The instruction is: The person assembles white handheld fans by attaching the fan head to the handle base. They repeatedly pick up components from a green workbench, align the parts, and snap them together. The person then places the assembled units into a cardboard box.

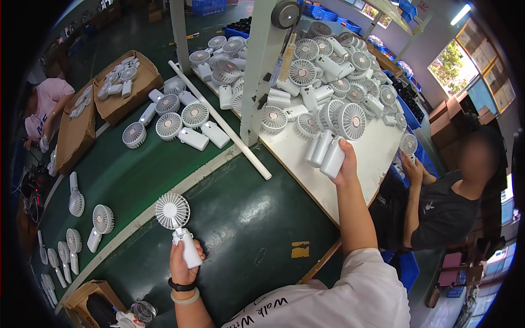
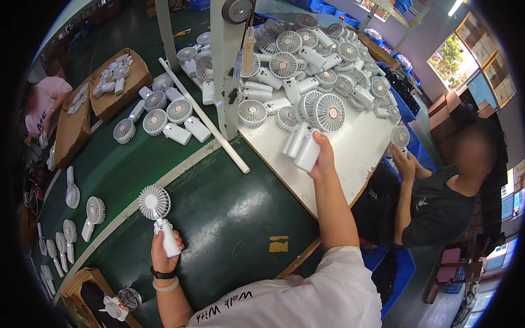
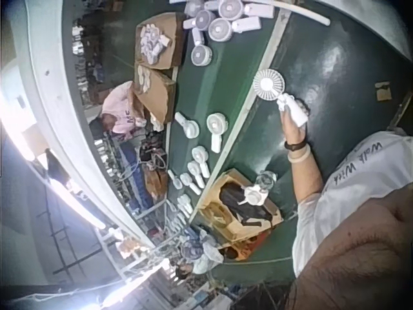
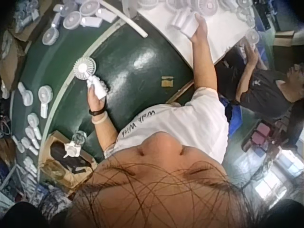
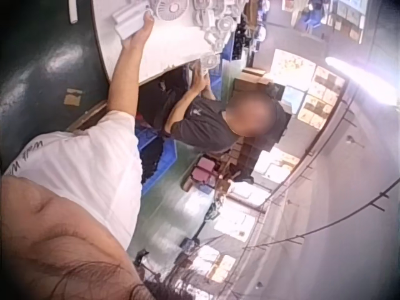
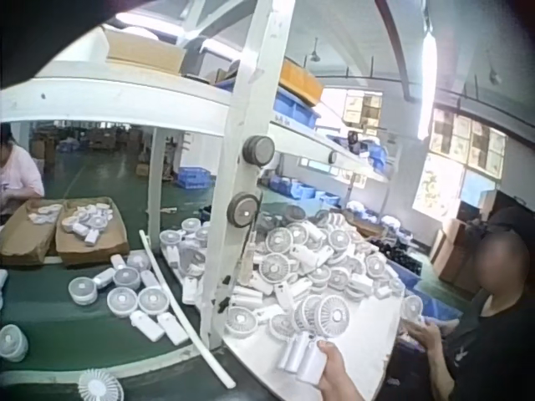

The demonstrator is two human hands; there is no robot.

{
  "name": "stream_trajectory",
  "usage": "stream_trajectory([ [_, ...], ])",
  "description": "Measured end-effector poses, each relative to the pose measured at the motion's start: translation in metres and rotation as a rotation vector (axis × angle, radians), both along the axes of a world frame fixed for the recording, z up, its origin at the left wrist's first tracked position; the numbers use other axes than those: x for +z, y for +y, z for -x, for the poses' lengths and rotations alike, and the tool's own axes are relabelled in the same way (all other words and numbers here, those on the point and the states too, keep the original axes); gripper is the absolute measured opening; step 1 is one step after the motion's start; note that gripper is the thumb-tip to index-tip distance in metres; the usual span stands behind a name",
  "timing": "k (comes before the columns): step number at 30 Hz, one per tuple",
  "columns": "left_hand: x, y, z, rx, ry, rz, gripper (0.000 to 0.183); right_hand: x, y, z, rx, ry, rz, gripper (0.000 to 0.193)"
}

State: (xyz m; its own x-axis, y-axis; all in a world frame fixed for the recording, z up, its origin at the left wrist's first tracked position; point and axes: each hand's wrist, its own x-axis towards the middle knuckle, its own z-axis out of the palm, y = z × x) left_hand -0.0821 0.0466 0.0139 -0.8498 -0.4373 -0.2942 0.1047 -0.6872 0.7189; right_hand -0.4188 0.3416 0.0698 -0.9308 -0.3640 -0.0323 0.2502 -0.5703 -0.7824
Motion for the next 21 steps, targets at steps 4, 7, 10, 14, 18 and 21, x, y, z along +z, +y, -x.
stream_trajectory([
  [4,-0.005,0.000,0.002,0.021,-0.013,-0.010,0.026,-0.002,0.017,0.015,-0.070,-0.013,-0.214,0.041],
  [7,-0.006,0.000,0.004,0.014,-0.004,-0.011,0.026,-0.002,0.031,0.027,-0.139,0.025,-0.516,0.035],
  [10,-0.005,0.000,0.005,0.011,0.000,-0.009,0.026,-0.003,0.033,0.034,-0.368,0.224,-0.922,0.032],
  [14,-0.009,-0.003,0.002,0.052,0.002,-0.009,0.025,-0.023,0.054,0.051,-0.502,0.208,-0.951,0.032],
  [18,-0.008,-0.006,0.013,0.026,0.004,-0.052,0.031,-0.038,0.072,0.040,-0.887,0.336,-0.600,0.021],
  [21,-0.003,-0.024,0.008,-0.004,0.015,0.029,0.042,-0.004,0.024,-0.027,-0.747,0.447,-0.412,0.036],
])
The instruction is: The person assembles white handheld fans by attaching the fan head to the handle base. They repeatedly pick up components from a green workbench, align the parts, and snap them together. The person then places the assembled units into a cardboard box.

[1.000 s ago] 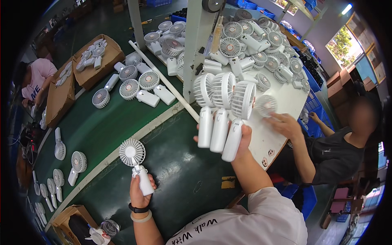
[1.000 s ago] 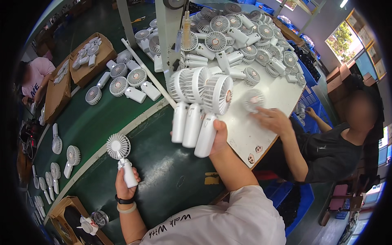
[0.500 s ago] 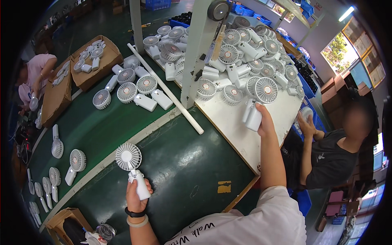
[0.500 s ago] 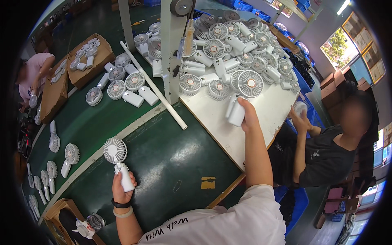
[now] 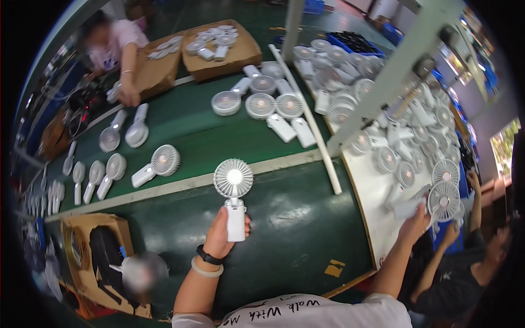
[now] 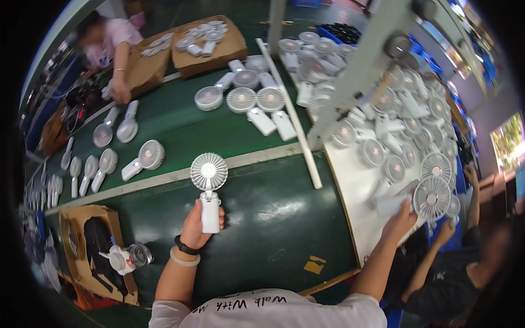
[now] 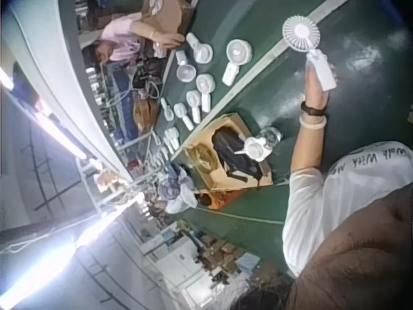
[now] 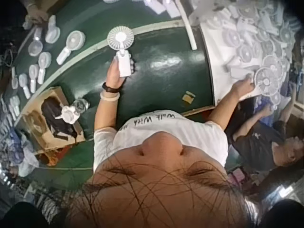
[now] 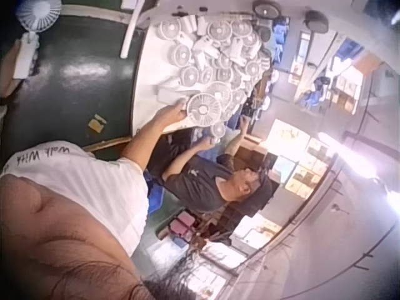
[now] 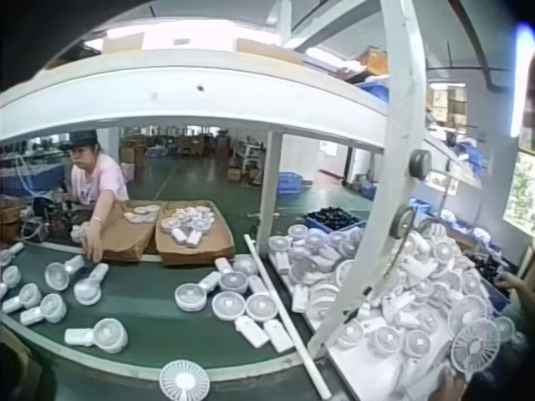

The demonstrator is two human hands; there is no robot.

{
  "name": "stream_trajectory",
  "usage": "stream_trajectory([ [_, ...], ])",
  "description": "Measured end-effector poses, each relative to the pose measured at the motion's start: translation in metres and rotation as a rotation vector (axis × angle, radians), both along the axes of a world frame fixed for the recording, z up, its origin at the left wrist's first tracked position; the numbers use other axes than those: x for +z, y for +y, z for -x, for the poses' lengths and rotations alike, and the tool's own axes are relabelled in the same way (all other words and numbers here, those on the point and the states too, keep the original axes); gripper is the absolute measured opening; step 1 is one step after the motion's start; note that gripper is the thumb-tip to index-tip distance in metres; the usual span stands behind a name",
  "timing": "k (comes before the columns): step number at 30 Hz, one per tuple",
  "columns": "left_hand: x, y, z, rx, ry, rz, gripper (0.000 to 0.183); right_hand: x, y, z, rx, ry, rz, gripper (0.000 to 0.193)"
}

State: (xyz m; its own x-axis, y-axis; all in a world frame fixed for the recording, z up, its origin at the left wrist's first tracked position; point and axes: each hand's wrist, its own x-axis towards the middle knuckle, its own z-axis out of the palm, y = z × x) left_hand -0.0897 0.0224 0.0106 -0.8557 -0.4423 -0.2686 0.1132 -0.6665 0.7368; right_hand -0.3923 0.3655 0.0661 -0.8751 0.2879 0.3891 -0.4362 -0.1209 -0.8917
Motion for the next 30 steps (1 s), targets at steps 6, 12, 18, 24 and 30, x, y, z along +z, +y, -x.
stream_trajectory([
  [6,-0.006,-0.027,0.020,0.180,0.263,-0.070,0.048,0.015,-0.094,-0.097,1.034,-0.561,-0.022,0.074],
  [12,-0.016,-0.035,0.010,0.173,0.405,-0.223,0.058,0.022,-0.294,-0.068,1.281,-0.989,0.050,0.026],
  [18,-0.010,-0.038,0.009,0.109,0.420,-0.338,0.064,0.026,-0.519,0.059,1.142,-0.211,-0.146,0.034],
  [24,-0.009,-0.039,0.002,0.124,0.410,-0.304,0.064,0.018,-0.573,0.062,0.905,0.366,-0.708,0.043],
  [30,-0.010,-0.041,-0.001,0.136,0.464,-0.257,0.060,-0.017,-0.534,-0.020,0.612,0.477,-1.521,0.054],
])
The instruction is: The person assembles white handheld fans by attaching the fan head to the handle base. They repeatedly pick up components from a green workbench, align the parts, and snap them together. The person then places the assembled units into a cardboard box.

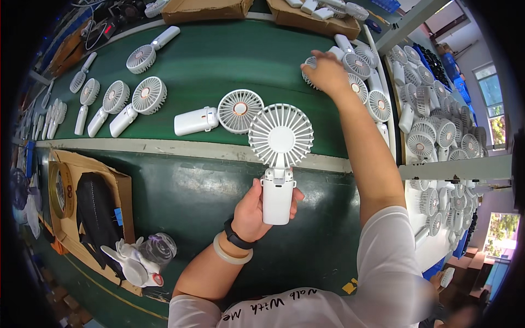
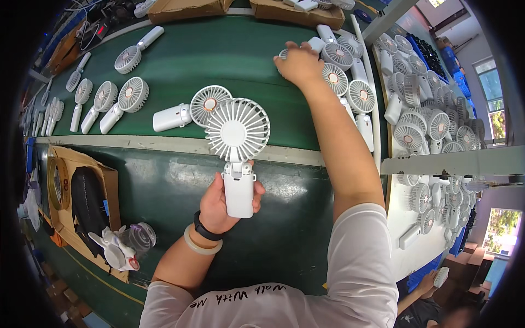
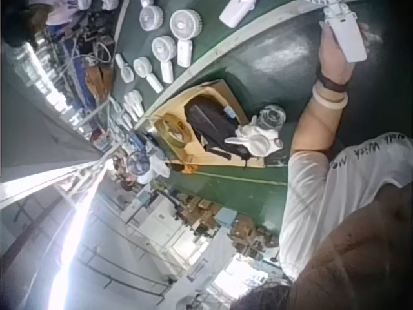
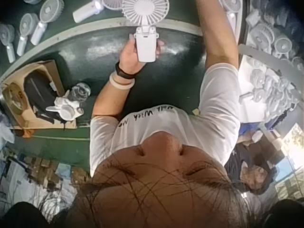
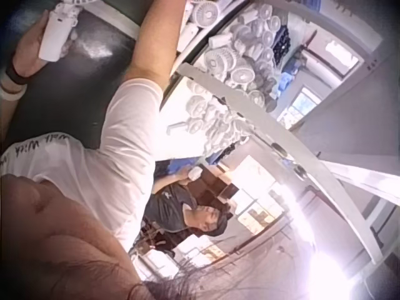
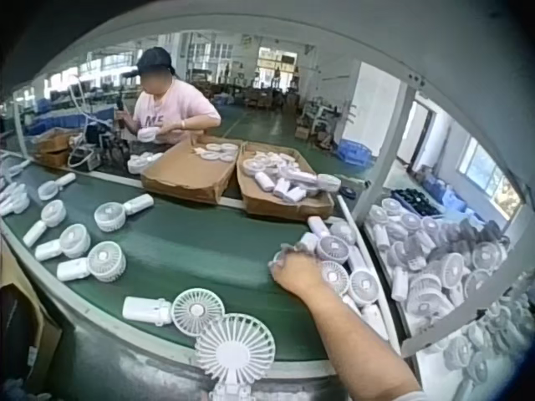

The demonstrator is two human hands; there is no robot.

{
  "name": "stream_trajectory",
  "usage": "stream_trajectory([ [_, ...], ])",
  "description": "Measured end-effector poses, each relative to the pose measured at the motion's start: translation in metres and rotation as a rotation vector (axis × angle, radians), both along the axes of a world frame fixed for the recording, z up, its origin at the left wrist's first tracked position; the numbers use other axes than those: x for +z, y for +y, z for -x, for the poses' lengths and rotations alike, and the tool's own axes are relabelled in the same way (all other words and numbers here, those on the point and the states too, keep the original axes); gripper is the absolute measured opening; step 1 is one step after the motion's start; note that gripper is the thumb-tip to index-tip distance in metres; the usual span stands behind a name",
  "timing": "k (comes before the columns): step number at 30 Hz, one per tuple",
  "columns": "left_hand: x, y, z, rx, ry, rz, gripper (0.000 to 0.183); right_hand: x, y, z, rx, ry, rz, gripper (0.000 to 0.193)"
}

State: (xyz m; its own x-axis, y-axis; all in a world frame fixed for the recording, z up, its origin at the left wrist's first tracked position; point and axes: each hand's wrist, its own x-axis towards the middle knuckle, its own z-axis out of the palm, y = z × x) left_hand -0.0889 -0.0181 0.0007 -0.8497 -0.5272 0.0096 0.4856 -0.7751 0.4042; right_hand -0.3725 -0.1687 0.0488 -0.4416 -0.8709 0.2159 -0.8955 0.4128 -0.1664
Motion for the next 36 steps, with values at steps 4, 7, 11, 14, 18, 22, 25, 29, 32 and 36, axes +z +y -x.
stream_trajectory([
  [4,0.001,-0.002,0.004,0.012,-0.010,0.020,0.051,-0.015,0.021,-0.034,0.098,0.093,0.067,0.058],
  [7,-0.004,0.001,0.002,0.088,-0.101,0.191,0.044,-0.012,0.029,-0.060,0.277,-0.054,0.163,0.058],
  [11,0.006,0.012,0.006,0.257,-0.466,0.451,0.051,-0.018,0.029,-0.056,0.492,-0.297,0.210,0.058],
  [14,0.004,0.011,0.005,0.257,-0.407,0.429,0.049,-0.020,0.043,-0.061,0.360,-0.038,0.003,0.061],
  [18,0.007,0.005,0.001,0.200,-0.300,0.254,0.046,-0.010,0.070,-0.066,0.247,-0.126,-0.094,0.058],
  [22,0.008,0.006,0.002,0.249,-0.256,0.276,0.045,-0.009,0.105,-0.058,0.224,-0.910,0.154,0.053],
  [25,0.008,0.006,0.005,0.282,-0.265,0.300,0.046,0.010,0.145,-0.067,0.416,-1.975,0.337,0.047],
  [29,0.006,0.007,0.001,0.305,-0.264,0.351,0.049,0.010,0.180,-0.089,0.606,-2.541,0.374,0.051],
  [32,0.009,0.010,0.007,0.321,-0.233,0.356,0.047,0.005,0.203,-0.094,0.658,-2.645,0.369,0.057],
  [36,0.008,0.011,0.001,0.332,-0.232,0.378,0.046,-0.019,0.215,-0.105,0.736,-2.720,0.373,0.061],
])
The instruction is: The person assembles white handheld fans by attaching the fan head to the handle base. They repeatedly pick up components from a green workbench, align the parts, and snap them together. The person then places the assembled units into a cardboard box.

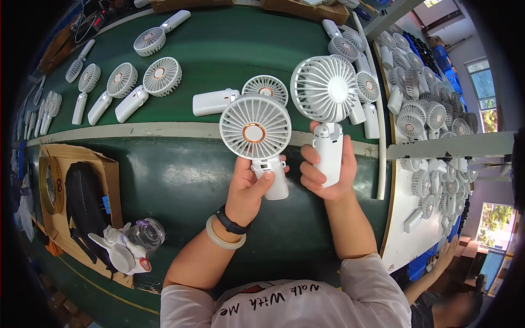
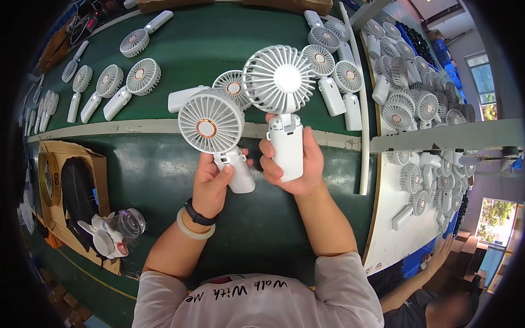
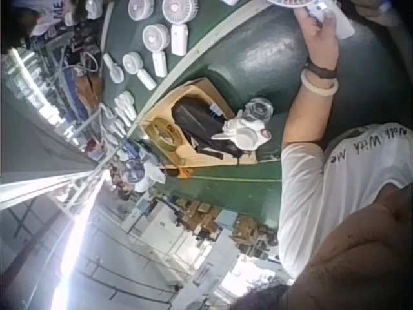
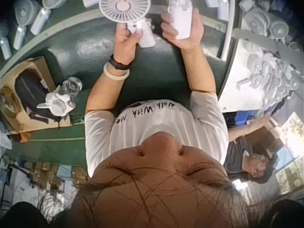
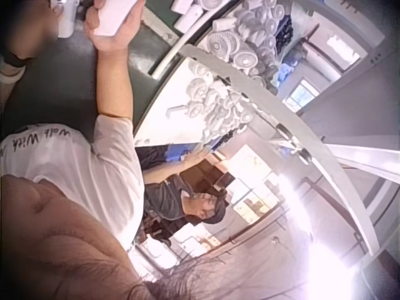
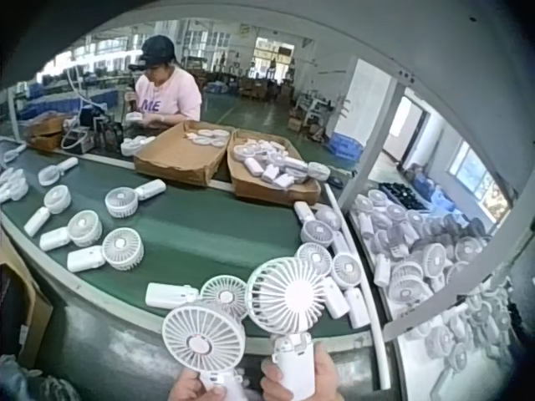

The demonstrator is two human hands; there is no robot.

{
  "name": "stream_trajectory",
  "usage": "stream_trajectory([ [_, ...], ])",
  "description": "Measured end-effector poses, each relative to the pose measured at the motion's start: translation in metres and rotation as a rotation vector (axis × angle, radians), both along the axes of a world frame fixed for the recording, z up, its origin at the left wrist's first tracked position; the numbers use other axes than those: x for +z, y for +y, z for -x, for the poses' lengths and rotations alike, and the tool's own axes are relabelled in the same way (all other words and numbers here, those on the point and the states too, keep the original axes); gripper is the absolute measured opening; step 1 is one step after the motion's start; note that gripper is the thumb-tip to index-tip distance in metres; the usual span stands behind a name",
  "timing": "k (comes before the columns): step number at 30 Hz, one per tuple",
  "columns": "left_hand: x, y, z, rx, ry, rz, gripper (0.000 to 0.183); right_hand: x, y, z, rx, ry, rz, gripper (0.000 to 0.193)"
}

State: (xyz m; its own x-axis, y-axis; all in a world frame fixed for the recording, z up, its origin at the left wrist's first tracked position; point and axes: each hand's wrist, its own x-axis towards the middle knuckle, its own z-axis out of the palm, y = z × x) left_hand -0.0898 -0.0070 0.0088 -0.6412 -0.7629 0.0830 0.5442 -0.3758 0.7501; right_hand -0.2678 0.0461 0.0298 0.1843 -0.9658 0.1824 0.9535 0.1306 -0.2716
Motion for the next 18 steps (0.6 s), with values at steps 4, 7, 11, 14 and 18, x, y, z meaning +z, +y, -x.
stream_trajectory([
  [4,0.000,-0.001,-0.001,-0.025,-0.010,-0.052,0.047,-0.002,-0.004,0.000,0.009,0.045,0.002,0.061],
  [7,-0.001,-0.002,-0.001,-0.027,0.021,-0.003,0.048,-0.006,-0.004,-0.002,0.001,0.048,0.001,0.063],
  [11,0.000,0.000,0.000,-0.025,0.009,-0.032,0.049,-0.010,-0.004,-0.005,-0.024,0.054,-0.007,0.068],
  [14,-0.001,0.000,0.000,-0.025,0.003,-0.051,0.049,-0.010,-0.004,-0.007,-0.032,0.052,-0.009,0.069],
  [18,-0.003,-0.001,0.000,0.012,-0.012,-0.046,0.049,-0.010,-0.004,-0.006,-0.048,0.093,-0.051,0.069],
])
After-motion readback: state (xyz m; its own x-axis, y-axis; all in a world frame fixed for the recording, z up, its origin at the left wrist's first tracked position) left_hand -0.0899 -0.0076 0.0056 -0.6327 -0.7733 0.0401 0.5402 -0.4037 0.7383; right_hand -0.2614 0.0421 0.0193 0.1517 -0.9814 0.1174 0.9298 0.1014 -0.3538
